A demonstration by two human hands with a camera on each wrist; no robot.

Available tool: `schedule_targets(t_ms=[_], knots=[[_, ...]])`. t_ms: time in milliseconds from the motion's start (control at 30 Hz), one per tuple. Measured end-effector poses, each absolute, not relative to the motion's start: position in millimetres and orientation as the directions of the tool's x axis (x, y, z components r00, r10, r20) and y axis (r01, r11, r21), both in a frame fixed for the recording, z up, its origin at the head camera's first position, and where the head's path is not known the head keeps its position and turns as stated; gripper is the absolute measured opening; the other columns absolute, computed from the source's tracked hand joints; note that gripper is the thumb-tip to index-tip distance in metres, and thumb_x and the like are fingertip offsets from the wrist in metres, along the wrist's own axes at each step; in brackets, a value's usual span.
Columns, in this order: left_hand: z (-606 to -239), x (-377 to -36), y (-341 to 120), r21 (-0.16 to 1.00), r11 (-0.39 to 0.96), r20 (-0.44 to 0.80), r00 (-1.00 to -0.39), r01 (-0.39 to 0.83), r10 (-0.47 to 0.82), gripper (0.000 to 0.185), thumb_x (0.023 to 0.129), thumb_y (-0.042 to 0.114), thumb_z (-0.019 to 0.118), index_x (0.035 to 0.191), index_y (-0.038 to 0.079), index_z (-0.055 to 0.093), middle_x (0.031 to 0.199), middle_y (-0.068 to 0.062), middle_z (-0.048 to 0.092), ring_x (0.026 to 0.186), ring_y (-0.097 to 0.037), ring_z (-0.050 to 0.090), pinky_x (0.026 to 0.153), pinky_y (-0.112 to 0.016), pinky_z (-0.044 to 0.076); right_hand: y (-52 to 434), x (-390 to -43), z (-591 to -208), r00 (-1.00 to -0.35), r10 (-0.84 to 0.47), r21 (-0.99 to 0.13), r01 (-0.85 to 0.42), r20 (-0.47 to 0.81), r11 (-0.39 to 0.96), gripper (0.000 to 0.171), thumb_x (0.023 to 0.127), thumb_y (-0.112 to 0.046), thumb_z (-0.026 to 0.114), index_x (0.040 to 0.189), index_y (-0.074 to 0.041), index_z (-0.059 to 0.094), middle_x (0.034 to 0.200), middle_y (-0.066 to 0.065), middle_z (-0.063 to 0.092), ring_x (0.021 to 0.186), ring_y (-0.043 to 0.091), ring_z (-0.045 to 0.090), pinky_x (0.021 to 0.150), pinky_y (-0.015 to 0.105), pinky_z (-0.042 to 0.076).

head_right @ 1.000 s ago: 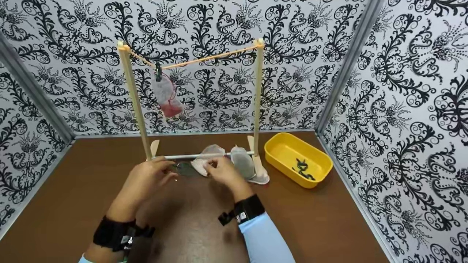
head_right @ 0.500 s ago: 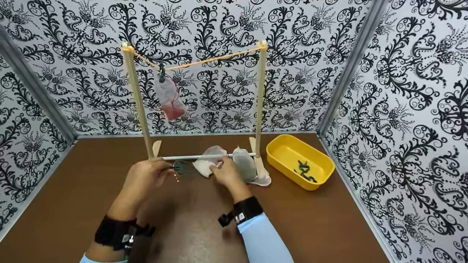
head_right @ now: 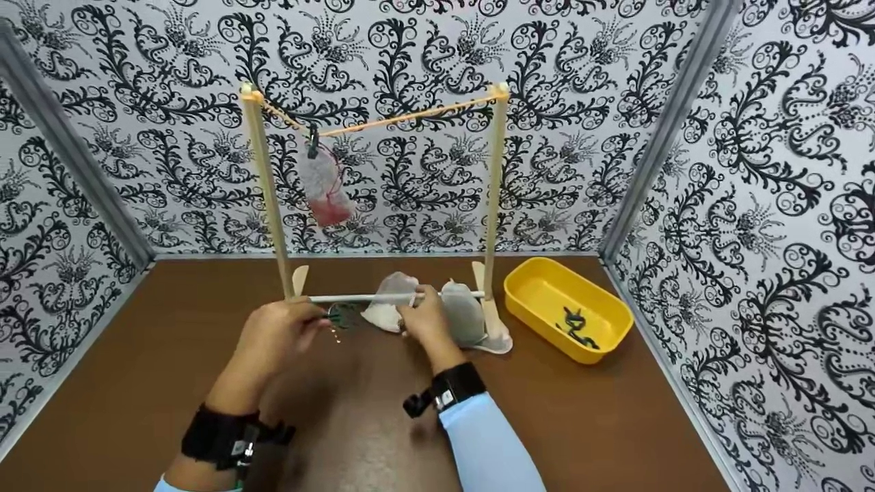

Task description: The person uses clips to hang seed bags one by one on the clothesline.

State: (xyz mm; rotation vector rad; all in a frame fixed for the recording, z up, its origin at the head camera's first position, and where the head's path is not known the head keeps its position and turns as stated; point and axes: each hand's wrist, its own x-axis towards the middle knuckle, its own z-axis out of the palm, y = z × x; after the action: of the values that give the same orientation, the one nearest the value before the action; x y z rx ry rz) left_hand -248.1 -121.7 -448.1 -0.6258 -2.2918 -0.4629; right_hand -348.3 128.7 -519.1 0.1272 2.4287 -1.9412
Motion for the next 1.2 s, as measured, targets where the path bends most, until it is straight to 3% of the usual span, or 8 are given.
schedule_targets(t_ms=[133,333,533,700,833,1033,1200], knots=[[-449.2,-247.2,-122.4,0.159,0.826,0.702,-0.650,0.541,0.290,0.011,0.082,0.020,0.090,0.085,0.017,0.080,0.082,0.005,0.077,0.075,-0.020,0.076,0.063,-0.043,0.061,123.2,-361.9,-517.2,-0.994,0.060,-0.954,0.102,-0.088,0.283,0.058,0.094,-0.009,0.069,0.147,0.001,0.046,0.122,0.026,0.069,0.055,0.014,0.066,0.042,0.022,0.051],[-449.9,-247.2,-122.6,0.170,0.829,0.697,-0.660,0.532,0.280,0.011,0.082,0.020,0.090,0.086,0.017,0.080,0.083,0.005,0.077,0.074,-0.020,0.076,0.063,-0.043,0.061,116.2,-380.9,-514.6,-0.989,0.101,-0.876,0.146,-0.111,0.460,0.061,0.088,-0.011,0.073,0.145,0.004,0.055,0.106,0.019,0.072,0.049,0.011,0.060,0.041,0.023,0.050],[-449.8,-245.8,-121.0,0.171,0.832,0.699,-0.660,0.528,0.275,0.013,0.082,0.020,0.090,0.084,0.016,0.078,0.083,0.003,0.076,0.073,-0.022,0.075,0.062,-0.045,0.060,111.3,-386.3,-515.5,-0.990,0.115,-0.823,0.133,-0.083,0.552,0.038,0.087,-0.011,0.075,0.123,-0.002,0.075,0.082,0.010,0.075,0.052,0.012,0.061,0.045,0.024,0.050],[-448.6,-246.2,-120.8,0.149,0.836,0.701,-0.653,0.529,0.288,0.012,0.083,0.021,0.090,0.085,0.017,0.079,0.084,0.004,0.077,0.074,-0.021,0.076,0.062,-0.044,0.061,112.0,-381.0,-512.4,-0.993,0.118,-0.815,0.053,0.019,0.578,0.017,0.087,-0.016,0.073,0.099,-0.008,0.082,0.092,0.005,0.077,0.080,0.019,0.067,0.069,0.029,0.056],[-448.2,-247.0,-122.4,0.147,0.834,0.695,-0.656,0.532,0.296,0.008,0.084,0.020,0.088,0.087,0.018,0.080,0.086,0.006,0.078,0.076,-0.018,0.076,0.063,-0.041,0.062,114.4,-377.9,-506.2,-0.987,0.072,-0.814,-0.078,0.145,0.576,0.015,0.090,-0.017,0.072,0.095,-0.006,0.081,0.097,0.009,0.078,0.091,0.024,0.069,0.085,0.037,0.057],[-447.0,-247.9,-124.0,0.150,0.834,0.688,-0.662,0.530,0.297,0.007,0.085,0.020,0.087,0.087,0.019,0.081,0.087,0.008,0.078,0.076,-0.016,0.077,0.062,-0.041,0.062,121.4,-374.6,-482.5,-0.962,0.035,-0.803,-0.207,0.272,0.558,0.012,0.094,-0.016,0.073,0.097,-0.007,0.079,0.097,0.009,0.077,0.092,0.025,0.070,0.089,0.040,0.058],[-445.7,-247.6,-124.1,0.167,0.833,0.683,-0.671,0.528,0.288,0.006,0.084,0.020,0.087,0.087,0.018,0.081,0.086,0.008,0.078,0.077,-0.016,0.077,0.062,-0.040,0.062,128.1,-375.9,-449.4,-0.931,0.008,-0.736,-0.284,0.366,0.615,0.017,0.098,-0.020,0.073,0.106,-0.007,0.079,0.103,0.011,0.079,0.096,0.027,0.073,0.092,0.043,0.061]])
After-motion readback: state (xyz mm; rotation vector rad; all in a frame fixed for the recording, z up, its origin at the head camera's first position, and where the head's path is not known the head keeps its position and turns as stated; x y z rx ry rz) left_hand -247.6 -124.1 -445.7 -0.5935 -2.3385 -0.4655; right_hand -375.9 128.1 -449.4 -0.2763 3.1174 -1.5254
